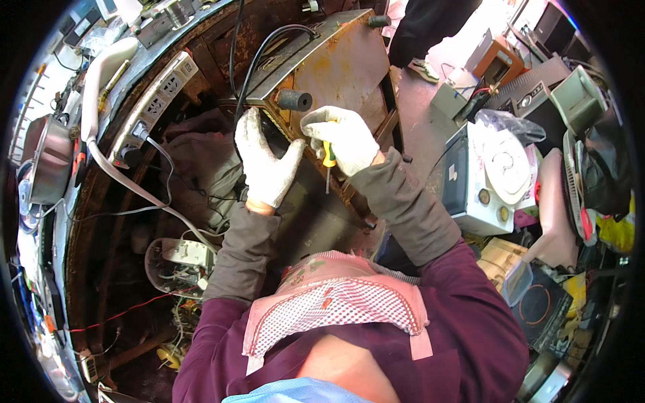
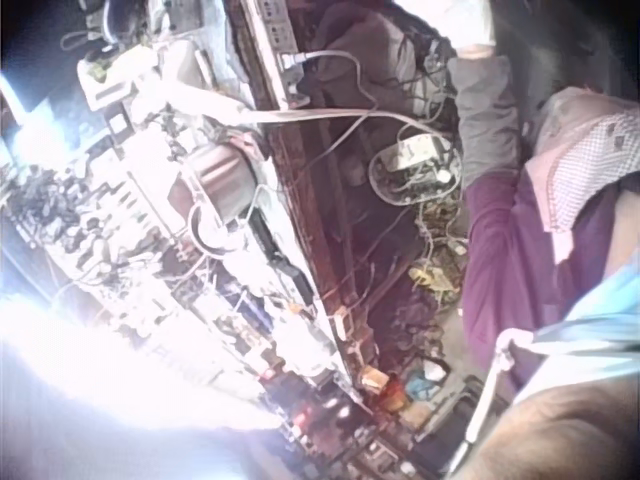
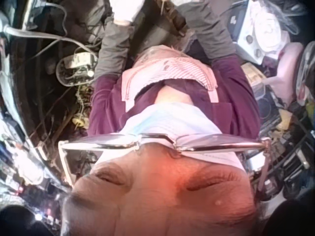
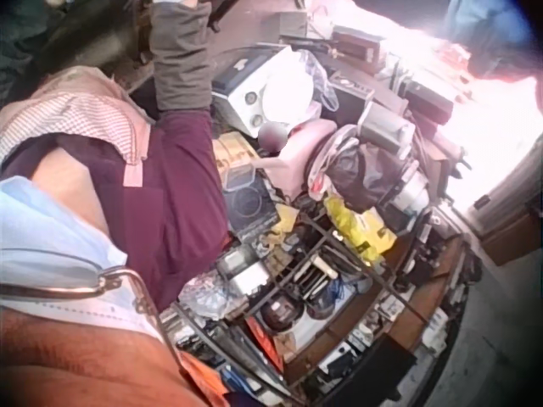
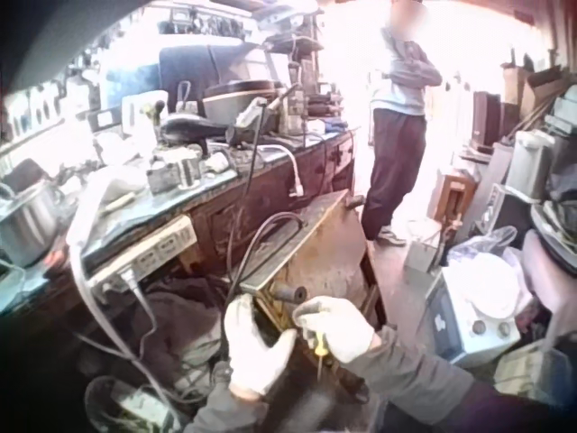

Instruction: The person uses a screwdriver to remove screws from a metal casing, then lifts and repositions the casing to access internal components. They continue to unscrew and adjust the casing while working in a cluttered workshop environment.

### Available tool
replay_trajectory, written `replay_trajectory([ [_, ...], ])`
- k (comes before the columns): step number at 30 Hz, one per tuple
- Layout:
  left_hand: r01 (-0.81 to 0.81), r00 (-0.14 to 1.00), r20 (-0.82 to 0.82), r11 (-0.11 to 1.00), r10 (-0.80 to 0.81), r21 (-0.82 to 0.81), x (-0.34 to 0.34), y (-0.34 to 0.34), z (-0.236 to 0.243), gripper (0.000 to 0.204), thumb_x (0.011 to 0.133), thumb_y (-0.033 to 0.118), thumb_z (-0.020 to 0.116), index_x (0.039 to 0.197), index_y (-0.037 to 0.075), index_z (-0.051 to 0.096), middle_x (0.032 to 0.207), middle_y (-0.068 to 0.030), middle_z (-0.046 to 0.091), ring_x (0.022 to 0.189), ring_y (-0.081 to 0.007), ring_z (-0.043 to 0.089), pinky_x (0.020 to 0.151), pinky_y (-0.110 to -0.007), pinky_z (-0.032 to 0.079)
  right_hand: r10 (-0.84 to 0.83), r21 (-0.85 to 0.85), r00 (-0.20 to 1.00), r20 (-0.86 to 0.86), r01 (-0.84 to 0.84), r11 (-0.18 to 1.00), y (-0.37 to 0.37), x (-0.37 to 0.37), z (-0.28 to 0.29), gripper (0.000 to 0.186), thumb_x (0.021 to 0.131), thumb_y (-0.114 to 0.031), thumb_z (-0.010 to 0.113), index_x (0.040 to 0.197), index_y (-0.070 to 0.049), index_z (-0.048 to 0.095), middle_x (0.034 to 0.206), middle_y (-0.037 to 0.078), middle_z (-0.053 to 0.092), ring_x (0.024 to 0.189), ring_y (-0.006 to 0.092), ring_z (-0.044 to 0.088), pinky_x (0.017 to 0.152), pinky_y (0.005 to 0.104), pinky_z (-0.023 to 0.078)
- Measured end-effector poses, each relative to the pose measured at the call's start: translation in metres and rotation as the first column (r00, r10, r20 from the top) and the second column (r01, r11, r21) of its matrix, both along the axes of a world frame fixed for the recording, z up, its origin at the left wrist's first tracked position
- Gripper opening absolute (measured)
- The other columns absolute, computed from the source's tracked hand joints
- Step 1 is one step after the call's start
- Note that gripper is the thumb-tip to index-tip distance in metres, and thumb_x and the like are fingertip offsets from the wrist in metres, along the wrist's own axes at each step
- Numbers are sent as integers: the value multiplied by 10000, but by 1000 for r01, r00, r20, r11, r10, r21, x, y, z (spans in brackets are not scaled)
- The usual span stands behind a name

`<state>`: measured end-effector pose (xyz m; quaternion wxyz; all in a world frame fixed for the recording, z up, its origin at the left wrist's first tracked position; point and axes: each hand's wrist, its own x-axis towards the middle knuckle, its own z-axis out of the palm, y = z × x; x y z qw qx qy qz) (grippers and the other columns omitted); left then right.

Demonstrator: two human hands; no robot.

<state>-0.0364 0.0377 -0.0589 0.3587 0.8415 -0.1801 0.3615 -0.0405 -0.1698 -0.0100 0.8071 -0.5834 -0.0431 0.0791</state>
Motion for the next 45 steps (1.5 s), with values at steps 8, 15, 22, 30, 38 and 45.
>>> replay_trajectory([
  [8, 69, 998, -4, 997, -69, -37, 5, 8, -6, 1011, 849, 356, 947, 1669, -19, 491, 1621, -335, 500, 1475, -520, 507, 1257, -590, 433, -42, -103, 996, 73, 50, 993, 12, 0, -9, 224, 1055, -68, 756, 1256, 31, 756, 1000, 77, 759, 750, 152, 711, 687, 274, 562],
  [15, 63, 998, -25, 997, -64, -47, 5, 12, -6, 1001, 851, 380, 945, 1659, -17, 507, 1613, -338, 509, 1452, -526, 522, 1247, -585, 437, -131, -151, 985, 109, 147, 978, 22, 0, -7, 192, 1057, -58, 748, 1229, 27, 758, 978, 66, 758, 746, 125, 688, 690, 270, 561],
  [22, 83, 996, -36, 996, -84, -16, 5, 11, -3, 995, 855, 390, 923, 1645, -47, 506, 1617, -353, 506, 1467, -536, 510, 1255, -593, 418, -331, -310, 844, 422, 477, 822, 44, -18, -23, 144, 1025, -21, 794, 1158, 33, 794, 978, 81, 772, 837, 161, 736, 751, 314, 598],
  [30, 76, 995, -64, 997, -78, -34, 8, 11, -8, 1012, 882, 328, 923, 1706, -14, 446, 1673, -346, 442, 1525, -526, 456, 1294, -586, 384, -138, -355, 473, 870, 796, 491, 59, -19, -10, 210, 913, 9, 845, 1118, 35, 806, 1033, 205, 780, 920, 369, 799, 800, 419, 645],
  [38, 96, 992, -79, 995, -98, -29, 5, 14, -5, 984, 899, 312, 911, 1693, -38, 446, 1679, -350, 437, 1554, -526, 443, 1303, -587, 380, -12, -372, 404, 914, 853, 365, 53, -15, -11, 136, 926, -99, 844, 1036, -32, 801, 950, 124, 757, 843, 342, 753, 734, 437, 626],
  [45, 114, 988, -93, 991, -120, -65, 3, 13, -2, 975, 891, 288, 913, 1684, -41, 451, 1681, -333, 429, 1549, -510, 456, 1304, -565, 383, -164, -467, 581, 797, 765, 443, 54, -14, -17, 178, 964, -134, 820, 1110, -51, 763, 992, 119, 739, 859, 347, 747, 755, 441, 622],
])
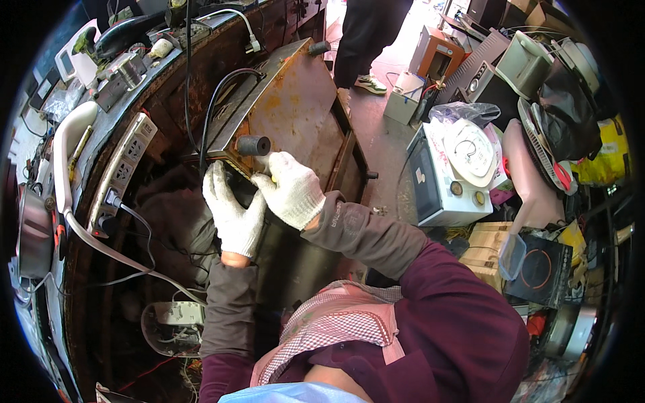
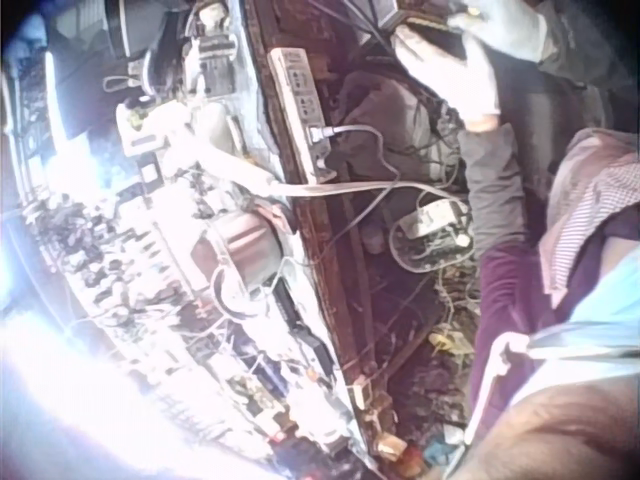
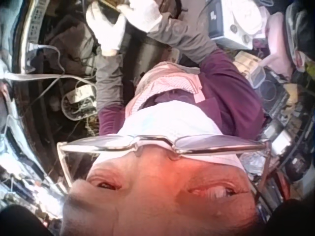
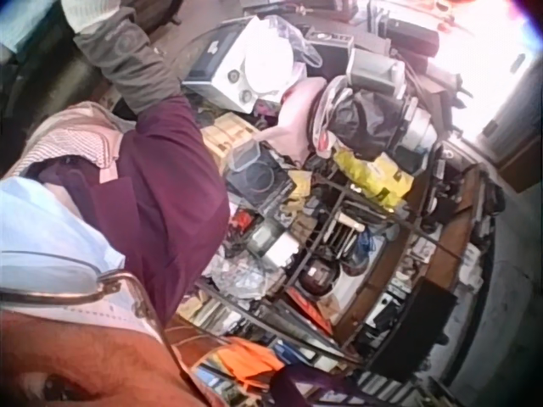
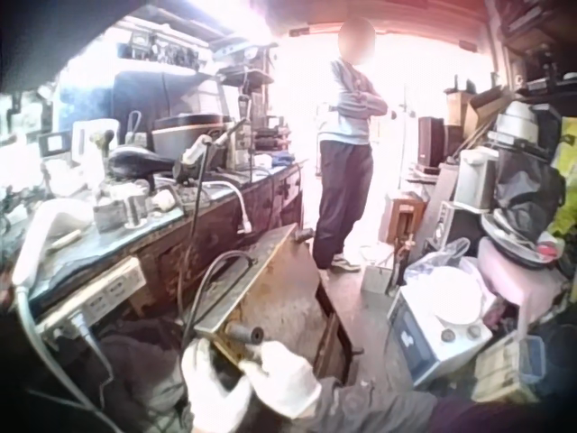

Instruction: The person uses a screwdriver to remove screws from a metal casing, then lifts and repositions the casing to access internal components. They continue to unscrew and adjust the casing while working in a cluttered workshop environment.

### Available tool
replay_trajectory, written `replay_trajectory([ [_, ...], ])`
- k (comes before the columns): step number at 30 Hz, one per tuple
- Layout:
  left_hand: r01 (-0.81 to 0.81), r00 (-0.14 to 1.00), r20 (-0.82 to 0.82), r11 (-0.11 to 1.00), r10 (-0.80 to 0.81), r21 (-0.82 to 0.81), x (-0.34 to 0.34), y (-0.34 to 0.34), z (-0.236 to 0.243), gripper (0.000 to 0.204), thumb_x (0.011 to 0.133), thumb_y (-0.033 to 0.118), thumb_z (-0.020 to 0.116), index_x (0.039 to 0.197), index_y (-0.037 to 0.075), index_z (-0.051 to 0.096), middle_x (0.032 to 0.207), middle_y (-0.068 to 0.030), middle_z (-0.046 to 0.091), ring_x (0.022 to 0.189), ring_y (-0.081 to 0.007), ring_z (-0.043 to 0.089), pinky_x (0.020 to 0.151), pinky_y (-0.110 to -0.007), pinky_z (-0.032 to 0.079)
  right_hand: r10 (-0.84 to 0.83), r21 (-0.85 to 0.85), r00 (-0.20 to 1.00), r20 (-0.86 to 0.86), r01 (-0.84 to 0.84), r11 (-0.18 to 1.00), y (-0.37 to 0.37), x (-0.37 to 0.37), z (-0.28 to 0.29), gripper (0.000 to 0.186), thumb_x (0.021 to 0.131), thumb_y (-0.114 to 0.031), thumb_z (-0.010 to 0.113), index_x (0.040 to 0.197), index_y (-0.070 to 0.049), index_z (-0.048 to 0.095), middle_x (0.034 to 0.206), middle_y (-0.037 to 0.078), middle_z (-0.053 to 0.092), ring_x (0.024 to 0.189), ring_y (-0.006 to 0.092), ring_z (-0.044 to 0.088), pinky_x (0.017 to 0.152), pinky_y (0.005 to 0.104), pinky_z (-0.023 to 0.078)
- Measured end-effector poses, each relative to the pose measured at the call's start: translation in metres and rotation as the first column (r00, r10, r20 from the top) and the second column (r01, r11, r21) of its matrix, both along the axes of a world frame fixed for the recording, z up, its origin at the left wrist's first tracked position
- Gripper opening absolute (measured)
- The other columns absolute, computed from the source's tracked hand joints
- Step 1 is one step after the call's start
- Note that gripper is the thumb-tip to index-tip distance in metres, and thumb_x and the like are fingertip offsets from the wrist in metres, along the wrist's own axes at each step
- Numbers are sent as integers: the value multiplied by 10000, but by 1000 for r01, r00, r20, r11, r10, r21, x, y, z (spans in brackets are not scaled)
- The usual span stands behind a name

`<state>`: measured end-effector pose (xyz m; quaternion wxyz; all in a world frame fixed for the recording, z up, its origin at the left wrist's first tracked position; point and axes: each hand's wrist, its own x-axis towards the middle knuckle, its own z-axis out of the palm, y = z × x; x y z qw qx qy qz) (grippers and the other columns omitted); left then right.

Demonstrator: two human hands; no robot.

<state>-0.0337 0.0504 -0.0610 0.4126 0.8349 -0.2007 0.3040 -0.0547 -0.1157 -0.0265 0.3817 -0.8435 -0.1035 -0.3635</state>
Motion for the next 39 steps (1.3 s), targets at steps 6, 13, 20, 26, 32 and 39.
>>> replay_trajectory([
  [6, -23, 1000, 13, 1000, 23, 5, 2, -2, -3, 979, 888, 255, 913, 1691, -39, 437, 1681, -326, 433, 1548, -505, 458, 1310, -561, 375, 8, -157, 981, 193, 22, 987, 0, 9, -11, 179, 988, -181, 805, 1117, -68, 752, 1010, 123, 743, 865, 342, 751, 749, 439, 621],
  [13, -11, 1000, 18, 1000, 11, 9, 1, -1, -1, 965, 902, 262, 900, 1692, -41, 436, 1682, -332, 432, 1546, -510, 457, 1305, -575, 378, -16, -192, 992, 125, 40, 981, -2, 7, -8, 209, 975, -198, 832, 1102, -50, 757, 1016, 137, 760, 897, 375, 761, 771, 457, 627],
  [20, -35, 998, 53, 999, 36, -5, -3, -7, 2, 1037, 863, 318, 956, 1690, -43, 445, 1652, -359, 442, 1516, -534, 455, 1289, -578, 393, 570, 746, 769, -290, -191, 638, -51, -28, 46, 438, 913, 41, 663, 1350, 38, 630, 1018, 105, 707, 886, 191, 696, 817, 355, 599],
  [26, -85, 981, 164, 991, 101, -106, 1, -20, 3, 1022, 854, 299, 964, 1685, -27, 468, 1637, -318, 501, 1521, -505, 468, 1282, -573, 401, 594, 855, 797, 107, -379, 355, -82, -26, 49, 228, 1176, -96, 581, 1361, 18, 508, 1354, 244, 679, 1280, 453, 745, 1118, 607, 635],
  [32, -122, 983, 121, 985, 137, -121, 5, -27, 12, 1083, 809, 266, 979, 1717, 20, 442, 1612, -277, 449, 1462, -479, 478, 1243, -552, 430, 430, 619, 880, 202, -455, 640, -77, -40, 31, 298, 1125, 71, 600, 1376, -59, 506, 1397, 237, 670, 1342, 443, 725, 1139, 585, 638],
  [39, -125, 981, 139, 987, 138, -103, 9, -25, 9, 1091, 784, 268, 990, 1708, 30, 460, 1596, -265, 456, 1454, -469, 486, 1232, -546, 441, 458, 603, 863, 215, -486, 632, -74, -40, 24, 364, 1083, 149, 628, 1367, -31, 486, 1424, 214, 641, 1357, 362, 718, 1160, 486, 622],
])
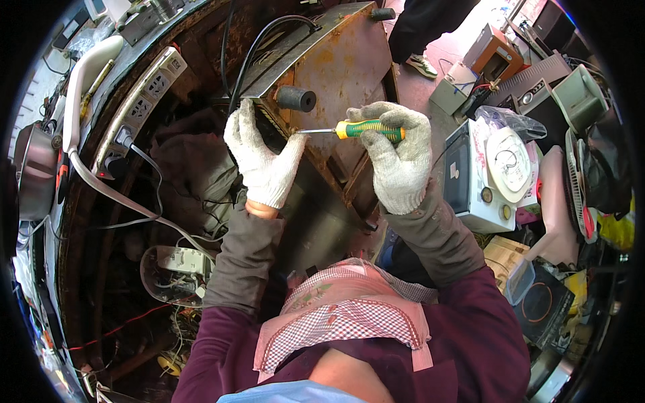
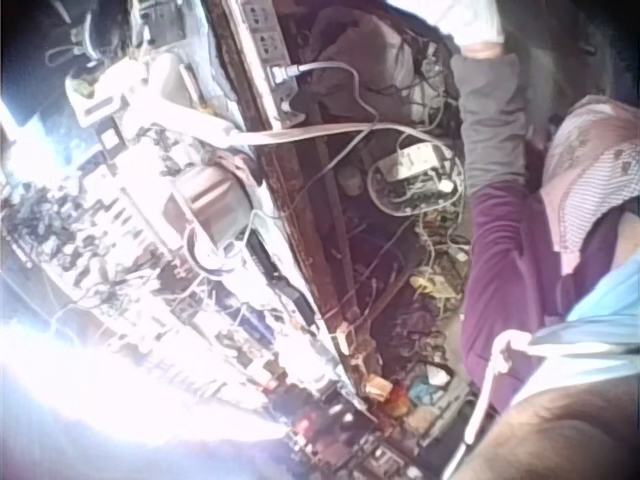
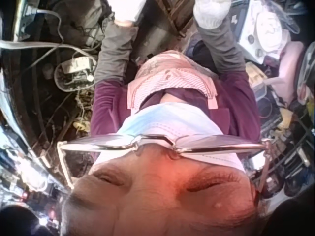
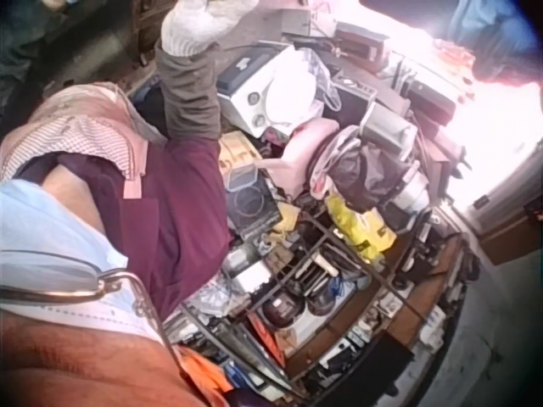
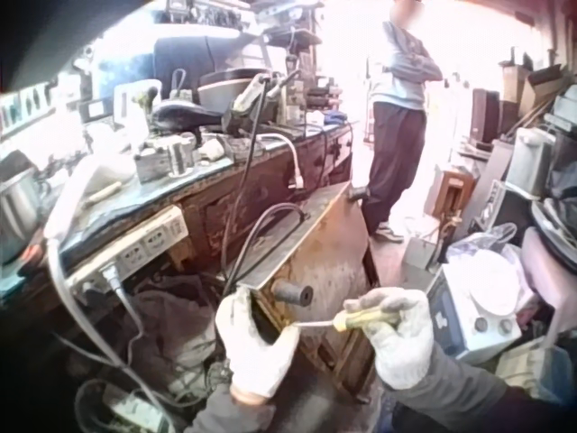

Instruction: The person uses a screwdriver to remove screws from a metal casing, then lifts and repositions the casing to access internal components. They continue to unscrew and adjust the casing while working in a cluttered workshop environment.

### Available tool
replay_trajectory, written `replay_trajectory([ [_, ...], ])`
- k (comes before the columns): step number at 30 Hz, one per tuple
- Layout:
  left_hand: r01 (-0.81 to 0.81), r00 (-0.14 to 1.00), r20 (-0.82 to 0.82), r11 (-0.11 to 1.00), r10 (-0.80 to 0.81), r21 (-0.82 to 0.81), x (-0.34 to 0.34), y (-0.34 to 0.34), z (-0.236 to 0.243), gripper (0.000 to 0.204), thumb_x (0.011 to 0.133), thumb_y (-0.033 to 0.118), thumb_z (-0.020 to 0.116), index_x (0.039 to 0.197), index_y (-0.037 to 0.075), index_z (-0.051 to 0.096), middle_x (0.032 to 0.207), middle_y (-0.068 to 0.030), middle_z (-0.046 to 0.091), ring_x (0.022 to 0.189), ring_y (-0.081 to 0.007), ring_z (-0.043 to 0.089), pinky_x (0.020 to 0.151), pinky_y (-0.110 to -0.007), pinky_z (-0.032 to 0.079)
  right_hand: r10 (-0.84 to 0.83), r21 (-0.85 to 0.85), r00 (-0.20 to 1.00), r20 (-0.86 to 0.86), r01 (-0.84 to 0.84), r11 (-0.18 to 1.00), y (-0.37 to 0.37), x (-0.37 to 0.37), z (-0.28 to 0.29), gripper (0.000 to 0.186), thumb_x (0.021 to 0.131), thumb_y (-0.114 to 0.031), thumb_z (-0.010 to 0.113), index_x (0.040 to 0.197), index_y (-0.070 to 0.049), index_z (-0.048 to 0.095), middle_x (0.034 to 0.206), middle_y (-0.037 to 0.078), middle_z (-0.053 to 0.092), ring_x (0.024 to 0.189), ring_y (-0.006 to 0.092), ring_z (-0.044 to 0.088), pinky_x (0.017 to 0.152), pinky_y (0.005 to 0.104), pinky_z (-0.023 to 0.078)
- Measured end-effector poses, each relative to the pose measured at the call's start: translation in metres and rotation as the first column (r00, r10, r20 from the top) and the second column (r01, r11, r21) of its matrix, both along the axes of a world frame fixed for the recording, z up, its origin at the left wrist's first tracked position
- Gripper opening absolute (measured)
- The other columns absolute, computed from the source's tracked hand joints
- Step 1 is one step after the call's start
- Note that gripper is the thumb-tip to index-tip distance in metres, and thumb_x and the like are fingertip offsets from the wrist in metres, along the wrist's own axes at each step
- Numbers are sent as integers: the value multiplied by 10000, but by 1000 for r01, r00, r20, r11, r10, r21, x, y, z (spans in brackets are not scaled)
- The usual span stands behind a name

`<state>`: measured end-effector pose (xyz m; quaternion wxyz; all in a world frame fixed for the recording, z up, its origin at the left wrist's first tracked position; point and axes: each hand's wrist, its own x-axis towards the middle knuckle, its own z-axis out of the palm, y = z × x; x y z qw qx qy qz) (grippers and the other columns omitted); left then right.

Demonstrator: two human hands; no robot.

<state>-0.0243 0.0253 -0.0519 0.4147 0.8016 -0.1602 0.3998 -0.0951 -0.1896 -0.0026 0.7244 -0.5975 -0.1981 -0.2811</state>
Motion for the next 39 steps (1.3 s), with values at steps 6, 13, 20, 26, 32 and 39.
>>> replay_trajectory([
  [6, -6, 1000, -18, 1000, 6, -12, -1, -3, -1, 1079, 789, 283, 994, 1697, 22, 474, 1598, -267, 457, 1450, -466, 496, 1228, -541, 450, -35, 23, 996, 83, 34, 999, 4, 2, -6, 387, 1047, 150, 687, 1359, -14, 528, 1417, 222, 649, 1301, 356, 748, 1141, 477, 636],
  [13, -16, 1000, -2, 1000, 16, -12, -1, -2, 0, 1070, 801, 295, 995, 1696, 20, 476, 1593, -267, 465, 1461, -467, 483, 1233, -545, 441, 189, -768, 860, 474, 299, 566, -11, -11, 28, 375, 782, 51, 887, 1105, -61, 733, 1329, 227, 708, 1157, 424, 761, 989, 484, 636],
  [20, -7, 1000, -2, 1000, 7, -1, -2, -1, 0, 1066, 815, 309, 983, 1702, 17, 469, 1607, -274, 460, 1471, -472, 469, 1237, -548, 431, -443, -536, 875, -194, 284, 795, 12, -37, 30, 360, 975, -68, 898, 1282, 19, 732, 1147, 154, 775, 1104, 231, 781, 919, 367, 640],
  [26, -2, 999, -34, 1000, 2, -13, -1, 4, -1, 1080, 810, 323, 967, 1709, 12, 457, 1619, -285, 455, 1477, -481, 461, 1262, -567, 405, -326, -758, 873, 362, 480, 442, 7, -36, 58, 599, 839, 50, 880, 1399, -16, 676, 1270, 206, 672, 1096, 399, 726, 976, 419, 604],
  [32, 34, 999, -40, 998, -36, -56, 0, -1, -2, 1101, 785, 318, 971, 1707, 11, 453, 1626, -304, 456, 1481, -506, 456, 1265, -585, 401, -346, -814, 927, 141, 308, 493, -9, -35, 51, 213, 992, -39, 816, 1195, 3, 768, 1020, 174, 732, 874, 354, 731, 821, 414, 609],
  [39, 19, 995, -101, 999, -24, -49, 1, -1, -4, 1120, 797, 364, 968, 1719, 22, 434, 1635, -299, 450, 1499, -499, 440, 1278, -574, 388, -461, -810, 857, -228, 95, 578, -3, -26, 83, 204, 1083, -111, 690, 1241, 11, 731, 1063, 180, 703, 926, 294, 752, 836, 381, 594],
])
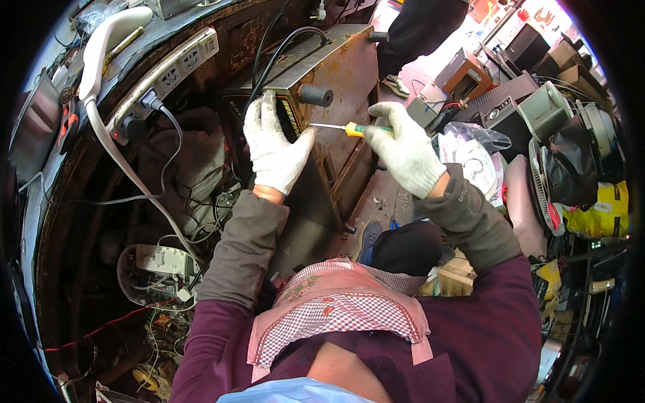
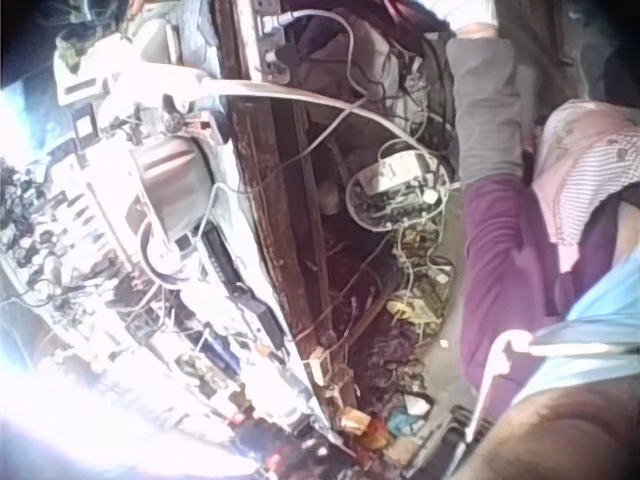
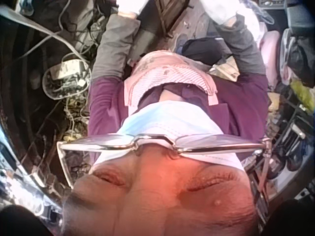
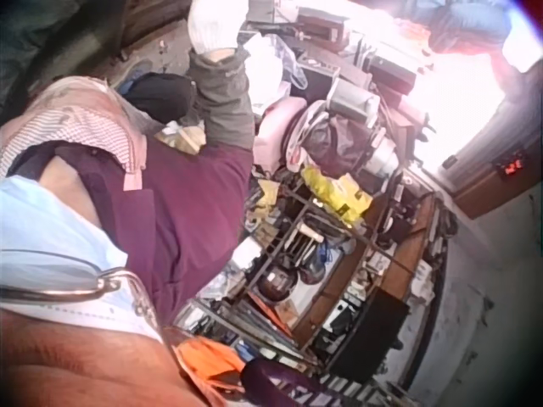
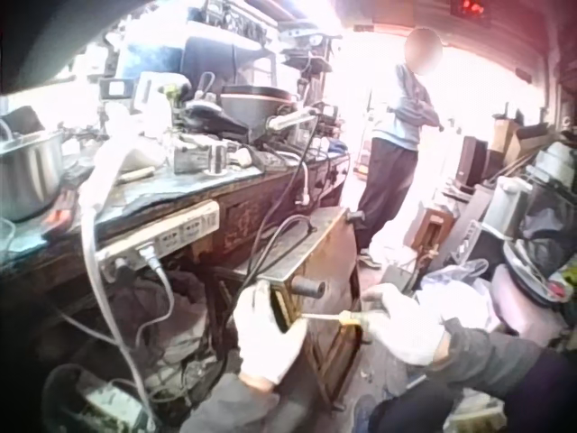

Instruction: The person uses a screwdriver to remove screws from a metal casing, then lifts and repositions the casing to access internal components. They continue to unscrew and adjust the casing while working in a cluttered workshop environment.

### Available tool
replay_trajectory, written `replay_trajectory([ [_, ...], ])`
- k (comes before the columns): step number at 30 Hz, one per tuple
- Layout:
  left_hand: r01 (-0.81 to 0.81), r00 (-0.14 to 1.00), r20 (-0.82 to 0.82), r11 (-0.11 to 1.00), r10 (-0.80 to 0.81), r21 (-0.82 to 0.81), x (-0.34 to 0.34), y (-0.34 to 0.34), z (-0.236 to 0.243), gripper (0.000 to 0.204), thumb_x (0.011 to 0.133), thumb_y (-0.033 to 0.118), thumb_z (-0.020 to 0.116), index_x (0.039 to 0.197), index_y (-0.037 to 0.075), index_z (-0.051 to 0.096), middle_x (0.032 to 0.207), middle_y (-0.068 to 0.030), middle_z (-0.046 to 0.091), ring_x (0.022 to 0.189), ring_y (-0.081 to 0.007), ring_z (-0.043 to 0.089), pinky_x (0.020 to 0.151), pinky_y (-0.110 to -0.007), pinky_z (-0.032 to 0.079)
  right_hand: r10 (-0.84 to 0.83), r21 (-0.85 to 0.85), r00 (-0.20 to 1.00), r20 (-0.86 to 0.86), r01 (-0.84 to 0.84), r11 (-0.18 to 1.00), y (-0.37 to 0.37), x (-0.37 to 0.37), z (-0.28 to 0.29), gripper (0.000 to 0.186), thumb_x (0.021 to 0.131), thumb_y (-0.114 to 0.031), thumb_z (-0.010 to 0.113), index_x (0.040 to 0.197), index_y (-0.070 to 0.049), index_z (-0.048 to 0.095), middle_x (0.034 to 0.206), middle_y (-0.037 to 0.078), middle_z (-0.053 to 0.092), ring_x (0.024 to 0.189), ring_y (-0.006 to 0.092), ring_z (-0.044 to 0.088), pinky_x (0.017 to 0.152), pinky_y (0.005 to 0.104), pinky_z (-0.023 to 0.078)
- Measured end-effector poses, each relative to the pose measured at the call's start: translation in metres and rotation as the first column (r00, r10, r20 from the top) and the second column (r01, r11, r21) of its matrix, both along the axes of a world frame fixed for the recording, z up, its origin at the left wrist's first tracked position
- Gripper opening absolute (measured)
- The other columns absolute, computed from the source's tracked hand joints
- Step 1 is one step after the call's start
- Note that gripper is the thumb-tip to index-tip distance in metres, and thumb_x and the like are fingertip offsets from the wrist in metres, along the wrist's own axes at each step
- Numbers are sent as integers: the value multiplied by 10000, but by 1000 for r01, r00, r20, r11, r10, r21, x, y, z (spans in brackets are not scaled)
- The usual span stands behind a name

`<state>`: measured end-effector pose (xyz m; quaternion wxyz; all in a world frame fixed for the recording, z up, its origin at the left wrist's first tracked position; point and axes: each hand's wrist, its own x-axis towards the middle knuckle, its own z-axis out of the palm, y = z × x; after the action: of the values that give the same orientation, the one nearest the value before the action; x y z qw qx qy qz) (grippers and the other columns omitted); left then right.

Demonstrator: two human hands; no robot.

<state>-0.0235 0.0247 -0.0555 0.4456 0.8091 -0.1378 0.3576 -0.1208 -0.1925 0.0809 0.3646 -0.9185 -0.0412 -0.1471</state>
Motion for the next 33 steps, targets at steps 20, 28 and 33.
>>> replay_trajectory([
  [20, 34, 999, -25, 999, -34, 0, 0, 7, 10, 1080, 791, 363, 962, 1689, 5, 479, 1623, -302, 482, 1392, -502, 520, 1194, -583, 435, 52, 159, 980, -193, -22, 987, 20, 0, 20, 251, 1086, -160, 721, 1282, -5, 696, 935, 34, 629, 771, 133, 607, 665, 350, 504],
  [28, 3, 1000, 20, 1000, -3, 16, 2, 7, 13, 1041, 826, 363, 943, 1680, -6, 476, 1589, -316, 510, 1315, -513, 567, 1135, -593, 466, 147, 505, 877, -457, 120, 855, -10, 9, 9, 245, 1090, -228, 720, 1284, -81, 688, 880, 15, 593, 597, 94, 418, 531, 291, 349],
  [33, 47, 999, 7, 998, -48, 52, 0, 18, 11, 1063, 832, 361, 938, 1702, 0, 444, 1621, -316, 476, 1338, -515, 551, 1148, -597, 461, 556, -644, 801, 221, -308, 700, 5, 12, 21, 375, 906, -2, 815, 1267, -32, 720, 951, 129, 655, 903, 346, 706, 877, 427, 611],
])
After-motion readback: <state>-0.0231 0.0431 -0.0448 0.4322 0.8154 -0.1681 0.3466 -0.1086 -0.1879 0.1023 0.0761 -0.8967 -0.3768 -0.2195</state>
